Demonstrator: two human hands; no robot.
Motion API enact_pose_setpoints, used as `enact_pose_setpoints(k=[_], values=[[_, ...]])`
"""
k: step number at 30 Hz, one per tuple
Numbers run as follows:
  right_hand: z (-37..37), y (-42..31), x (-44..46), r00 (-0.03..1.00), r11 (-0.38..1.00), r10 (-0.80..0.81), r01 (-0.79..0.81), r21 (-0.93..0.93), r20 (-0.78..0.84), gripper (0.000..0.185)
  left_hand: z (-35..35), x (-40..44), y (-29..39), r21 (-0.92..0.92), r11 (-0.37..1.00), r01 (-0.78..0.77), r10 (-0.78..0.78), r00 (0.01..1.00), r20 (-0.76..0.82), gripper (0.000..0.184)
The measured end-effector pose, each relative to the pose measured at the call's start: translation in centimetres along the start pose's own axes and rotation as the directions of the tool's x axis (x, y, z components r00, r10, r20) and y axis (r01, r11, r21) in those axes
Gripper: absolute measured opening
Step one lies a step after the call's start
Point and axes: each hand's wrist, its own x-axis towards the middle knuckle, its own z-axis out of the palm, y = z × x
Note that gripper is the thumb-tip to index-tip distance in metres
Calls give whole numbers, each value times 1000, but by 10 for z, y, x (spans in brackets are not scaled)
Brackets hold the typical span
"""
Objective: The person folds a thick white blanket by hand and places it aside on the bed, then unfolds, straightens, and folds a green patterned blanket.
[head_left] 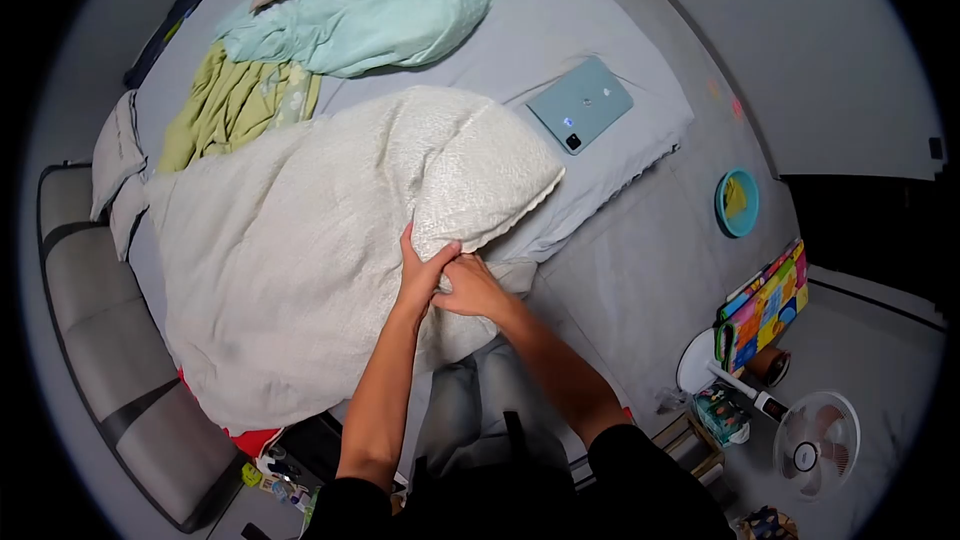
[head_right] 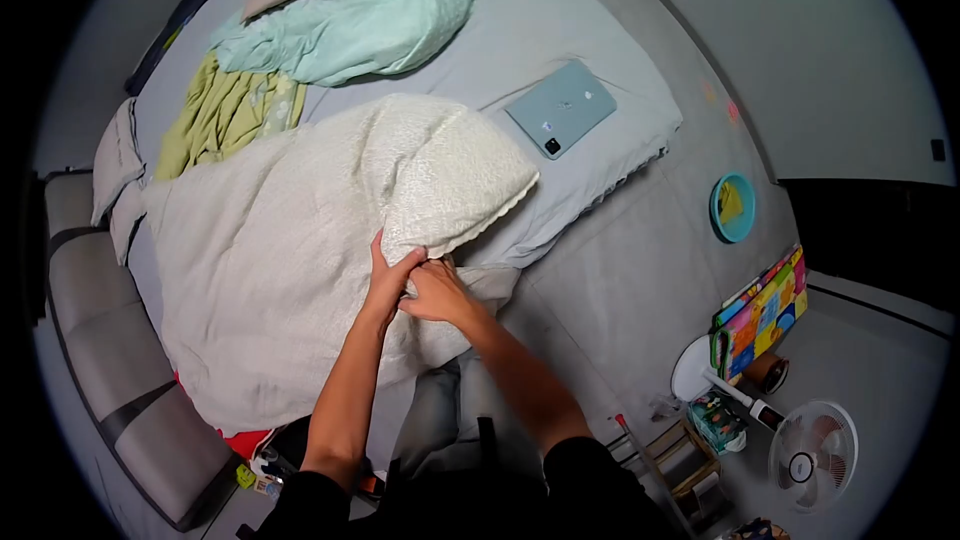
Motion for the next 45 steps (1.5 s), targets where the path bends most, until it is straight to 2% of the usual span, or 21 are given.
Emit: enact_pose_setpoints(k=[3,4,7,8,10,13,16,19,22,23,24,27,28,30,32,33,36,39,40,43,45], values=[[21,-2,-11,997,995,-21,13,102,79,48,-26,-6,-7,268,960,-86,126,983,-135,66],[18,-9,-11,975,999,37,-45,28,220,52,-36,-3,-13,338,935,-108,166,975,-145,58],[34,-18,-28,994,926,51,-12,376,-96,46,-47,-14,-9,399,889,-224,323,925,-200,35],[33,-16,-27,934,719,338,-180,671,-112,44,-52,-19,-5,353,900,-257,334,926,-176,35],[21,-16,-15,641,10,754,-232,973,145,40,-61,-26,-5,242,903,-356,390,915,-105,37],[-11,-34,8,741,-85,629,-234,969,234,37,-55,-55,-2,283,856,-434,479,871,-113,40],[-45,-110,33,773,560,481,92,823,-413,39,-46,-100,33,297,820,-489,540,833,-121,42],[-93,-247,21,770,901,52,238,362,-636,40,-32,-144,71,-152,904,-400,405,914,6,38],[-137,-319,21,573,802,-462,596,-44,-677,40,-28,-161,154,52,729,-682,676,706,-211,25],[-157,-338,33,491,735,-558,667,-123,-669,38,-25,-158,186,198,625,-755,775,572,-269,13],[-177,-354,50,418,682,-603,712,-167,-680,37,-19,-154,219,160,634,-756,760,573,-306,8],[-242,-387,125,457,736,-409,677,11,-790,30,5,-109,312,30,485,-874,834,452,-316,18],[-265,-370,160,443,785,-404,617,-54,-800,45,7,-80,325,85,532,-842,831,501,-240,29],[-295,-311,203,597,966,-137,258,27,-790,83,17,-11,309,169,614,-771,786,581,-212,56],[-304,-218,223,646,997,62,-7,75,-761,87,16,20,282,325,673,-664,734,654,-184,66],[-302,-189,208,683,992,125,-103,75,-720,80,12,15,264,350,727,-591,669,725,-165,68],[-273,-49,183,782,977,175,-211,9,-598,60,-2,22,173,475,752,-457,619,736,-274,59],[-221,113,146,892,860,434,-452,-236,-126,57,-7,19,52,464,881,-91,329,823,-464,60],[-206,151,127,847,824,521,-467,-322,105,55,-5,12,14,447,894,-9,259,825,-502,60],[-180,197,75,668,757,654,-583,-296,356,56,8,-14,-82,346,921,176,65,809,-584,62],[-168,216,68,747,765,642,-611,-202,171,62,21,-29,-114,263,935,238,-21,777,-629,62]])
